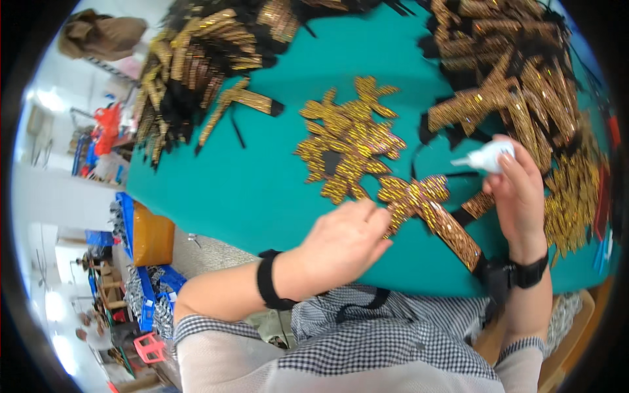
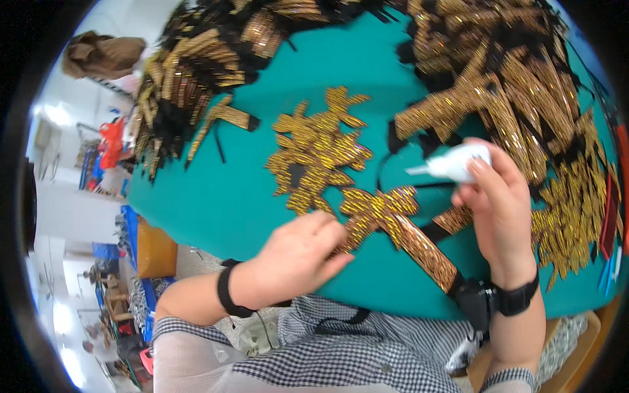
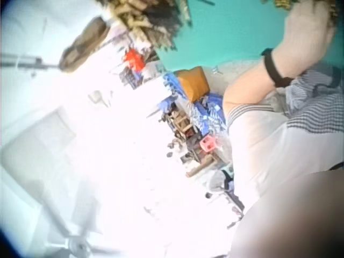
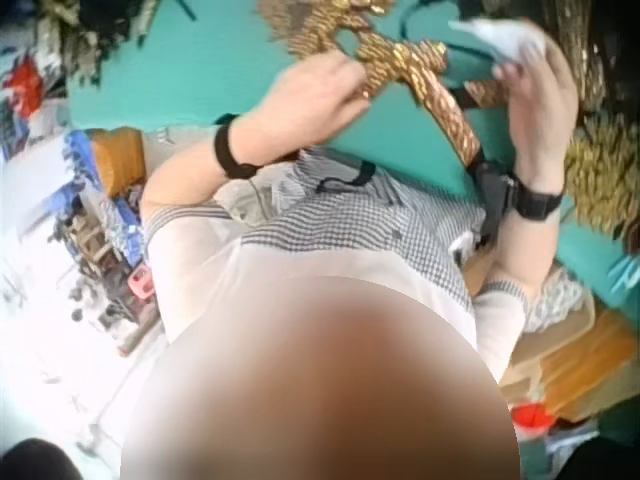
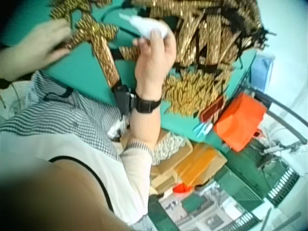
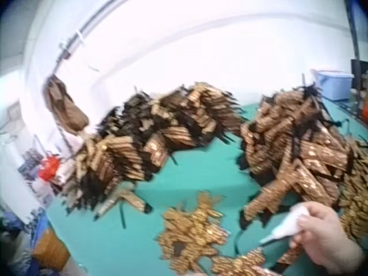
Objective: The recorder applies glue to small butterfly-shaped shoe decorations and attaches them to a larger shoe component.
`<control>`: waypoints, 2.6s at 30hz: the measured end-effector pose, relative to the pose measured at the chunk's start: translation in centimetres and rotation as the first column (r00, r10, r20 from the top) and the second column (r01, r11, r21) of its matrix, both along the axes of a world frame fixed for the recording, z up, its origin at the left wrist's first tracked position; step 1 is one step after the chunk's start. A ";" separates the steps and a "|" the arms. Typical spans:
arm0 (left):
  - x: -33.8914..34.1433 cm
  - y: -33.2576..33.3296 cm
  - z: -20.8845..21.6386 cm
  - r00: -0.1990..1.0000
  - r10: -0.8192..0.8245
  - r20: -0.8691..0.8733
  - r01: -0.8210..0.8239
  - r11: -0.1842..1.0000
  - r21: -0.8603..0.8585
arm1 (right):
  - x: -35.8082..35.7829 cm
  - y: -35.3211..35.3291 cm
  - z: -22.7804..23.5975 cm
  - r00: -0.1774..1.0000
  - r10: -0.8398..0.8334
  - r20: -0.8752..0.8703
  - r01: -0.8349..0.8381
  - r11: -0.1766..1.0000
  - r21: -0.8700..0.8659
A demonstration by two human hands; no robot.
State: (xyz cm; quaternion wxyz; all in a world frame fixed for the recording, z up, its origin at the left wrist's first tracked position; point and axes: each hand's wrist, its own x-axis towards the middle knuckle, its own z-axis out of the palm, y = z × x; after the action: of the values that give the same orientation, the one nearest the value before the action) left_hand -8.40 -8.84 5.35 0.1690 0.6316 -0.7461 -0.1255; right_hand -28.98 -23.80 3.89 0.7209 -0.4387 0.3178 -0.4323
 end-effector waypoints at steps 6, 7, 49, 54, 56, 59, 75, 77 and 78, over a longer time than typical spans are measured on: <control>3.4 0.5 1.4 0.995 0.103 -0.002 -0.101 0.974 -0.203 | -0.3 -0.3 -0.5 1.000 -0.031 0.002 0.031 0.999 0.010; 5.0 0.0 2.0 0.987 0.156 0.041 -0.140 0.953 -0.270 | -0.5 -0.3 -0.5 0.999 -0.036 -0.002 0.036 0.999 0.002; -8.3 -10.1 -0.5 0.972 -0.212 -0.097 0.215 0.976 0.023 | -3.5 -1.9 2.0 0.874 -0.054 0.483 0.118 0.988 -0.102; -3.6 -7.1 1.8 0.973 -0.211 -0.094 0.224 0.962 0.159 | -3.7 -1.9 1.5 0.898 -0.004 0.440 0.051 0.994 -0.095; -1.7 -5.9 1.2 0.965 -0.235 -0.115 0.251 0.955 0.158 | -3.4 -1.9 1.2 0.922 0.073 0.381 -0.036 0.994 -0.101; 0.0 -4.9 1.0 0.957 -0.247 -0.151 0.270 0.950 0.156 | -2.3 -1.7 0.7 0.958 0.163 0.237 -0.147 0.986 -0.083; 1.1 -4.9 0.8 0.881 -0.437 -0.181 0.457 0.885 0.089 | -1.4 -3.0 -1.0 0.997 0.064 0.047 -0.055 0.984 -0.168; 0.8 -5.0 0.8 0.870 -0.466 -0.160 0.474 0.880 0.013 | -1.5 -3.4 -1.0 0.998 0.014 0.064 -0.001 0.977 -0.212; 0.8 -5.0 1.0 0.876 -0.451 -0.170 0.467 0.881 0.071 | -1.8 -3.7 -1.2 0.997 -0.017 0.070 0.030 0.980 -0.195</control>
State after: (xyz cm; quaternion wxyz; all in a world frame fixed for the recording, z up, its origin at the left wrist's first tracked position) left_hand -7.55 -13.88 6.37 0.1542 0.4338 -0.8519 -0.2495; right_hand -30.76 -27.49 2.70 0.6793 -0.4888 0.2543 -0.4847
